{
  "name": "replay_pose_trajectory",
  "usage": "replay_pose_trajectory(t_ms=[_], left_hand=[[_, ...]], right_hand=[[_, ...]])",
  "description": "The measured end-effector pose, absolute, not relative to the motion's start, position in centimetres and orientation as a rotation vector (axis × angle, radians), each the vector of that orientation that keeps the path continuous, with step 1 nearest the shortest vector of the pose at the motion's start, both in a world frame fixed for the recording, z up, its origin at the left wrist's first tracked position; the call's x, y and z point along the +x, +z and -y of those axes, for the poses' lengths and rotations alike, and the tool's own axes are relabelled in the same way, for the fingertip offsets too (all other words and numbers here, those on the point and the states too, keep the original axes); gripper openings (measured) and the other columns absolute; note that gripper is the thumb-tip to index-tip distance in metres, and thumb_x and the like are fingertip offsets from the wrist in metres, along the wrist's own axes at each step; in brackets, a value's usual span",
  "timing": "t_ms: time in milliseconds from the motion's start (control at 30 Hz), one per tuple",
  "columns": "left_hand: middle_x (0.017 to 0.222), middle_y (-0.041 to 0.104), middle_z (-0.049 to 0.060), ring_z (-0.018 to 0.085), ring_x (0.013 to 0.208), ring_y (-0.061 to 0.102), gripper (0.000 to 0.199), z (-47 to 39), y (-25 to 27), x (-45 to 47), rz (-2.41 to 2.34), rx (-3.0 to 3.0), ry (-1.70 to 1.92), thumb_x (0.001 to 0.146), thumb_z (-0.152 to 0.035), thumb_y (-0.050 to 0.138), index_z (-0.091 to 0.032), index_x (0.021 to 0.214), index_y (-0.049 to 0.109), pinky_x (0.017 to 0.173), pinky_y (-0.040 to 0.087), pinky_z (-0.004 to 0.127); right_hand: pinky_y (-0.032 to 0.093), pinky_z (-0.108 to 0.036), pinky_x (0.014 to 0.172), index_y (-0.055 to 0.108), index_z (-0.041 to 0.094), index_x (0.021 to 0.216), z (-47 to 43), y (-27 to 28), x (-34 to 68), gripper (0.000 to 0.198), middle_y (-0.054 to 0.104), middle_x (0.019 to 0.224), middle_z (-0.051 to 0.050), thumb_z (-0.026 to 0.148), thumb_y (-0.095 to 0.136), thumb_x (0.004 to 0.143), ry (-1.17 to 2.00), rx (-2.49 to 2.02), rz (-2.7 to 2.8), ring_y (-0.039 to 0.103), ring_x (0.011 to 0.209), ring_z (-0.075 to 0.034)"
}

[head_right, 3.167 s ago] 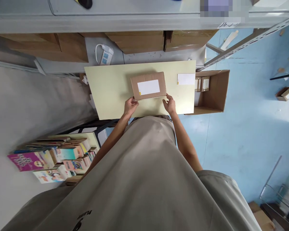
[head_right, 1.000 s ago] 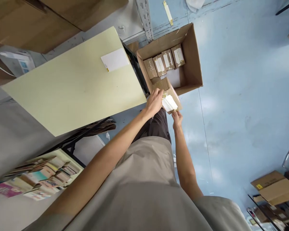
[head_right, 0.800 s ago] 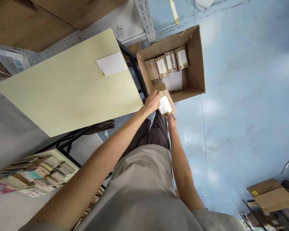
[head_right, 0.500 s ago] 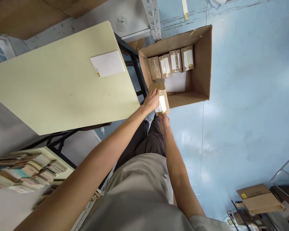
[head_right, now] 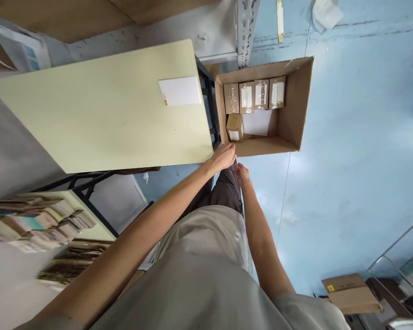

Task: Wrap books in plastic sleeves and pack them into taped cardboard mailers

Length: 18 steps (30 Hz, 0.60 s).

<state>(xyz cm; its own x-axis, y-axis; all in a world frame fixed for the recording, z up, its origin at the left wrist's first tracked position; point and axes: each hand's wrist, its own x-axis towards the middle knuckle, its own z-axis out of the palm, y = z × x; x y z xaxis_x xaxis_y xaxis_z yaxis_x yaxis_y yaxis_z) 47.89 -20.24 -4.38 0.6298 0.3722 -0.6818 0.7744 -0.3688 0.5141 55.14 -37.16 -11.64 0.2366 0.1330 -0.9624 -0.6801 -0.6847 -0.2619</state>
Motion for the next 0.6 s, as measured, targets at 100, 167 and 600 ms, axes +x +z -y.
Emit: replay_pose_trajectory(t_ms=[100, 167, 600], left_hand=[[0.155, 0.079, 0.028, 0.038, 0.150, 0.076, 0.043, 21.0, 0.1, 45.6, -0.904, 1.933, -0.481, 0.115, -0.019, 0.057, -0.008, 0.153, 0.074, 0.131, 0.058, 0.050], [0.157, 0.079, 0.026, 0.037, 0.151, 0.076, 0.044, 21.3, 2.7, 43.6, -0.946, 1.893, -0.442, 0.117, -0.022, 0.058, -0.011, 0.156, 0.073, 0.131, 0.058, 0.049], [0.160, 0.077, 0.020, 0.034, 0.151, 0.075, 0.039, 22.6, 8.0, 35.5, -1.143, 1.745, -0.250, 0.120, -0.025, 0.059, -0.018, 0.157, 0.072, 0.130, 0.059, 0.046]], right_hand=[[0.072, -0.034, 0.092, 0.067, 0.028, 0.089, 36.2, -8.7, 57.0, 0.015, 0.084, 0.089, -0.003, 0.032, 0.081, 0.093, 1.552, -1.910, -0.514, 0.082, 0.089, -0.021], [0.071, -0.033, 0.095, 0.069, 0.027, 0.092, 35.2, -7.0, 58.3, 0.014, 0.086, 0.092, -0.004, 0.030, 0.083, 0.094, 1.577, -1.936, -0.465, 0.083, 0.090, -0.020], [0.068, -0.036, 0.097, 0.070, 0.023, 0.091, 30.4, -6.9, 59.4, 0.011, 0.085, 0.090, -0.006, 0.027, 0.078, 0.098, 1.578, -2.216, 0.036, 0.079, 0.084, -0.018]])
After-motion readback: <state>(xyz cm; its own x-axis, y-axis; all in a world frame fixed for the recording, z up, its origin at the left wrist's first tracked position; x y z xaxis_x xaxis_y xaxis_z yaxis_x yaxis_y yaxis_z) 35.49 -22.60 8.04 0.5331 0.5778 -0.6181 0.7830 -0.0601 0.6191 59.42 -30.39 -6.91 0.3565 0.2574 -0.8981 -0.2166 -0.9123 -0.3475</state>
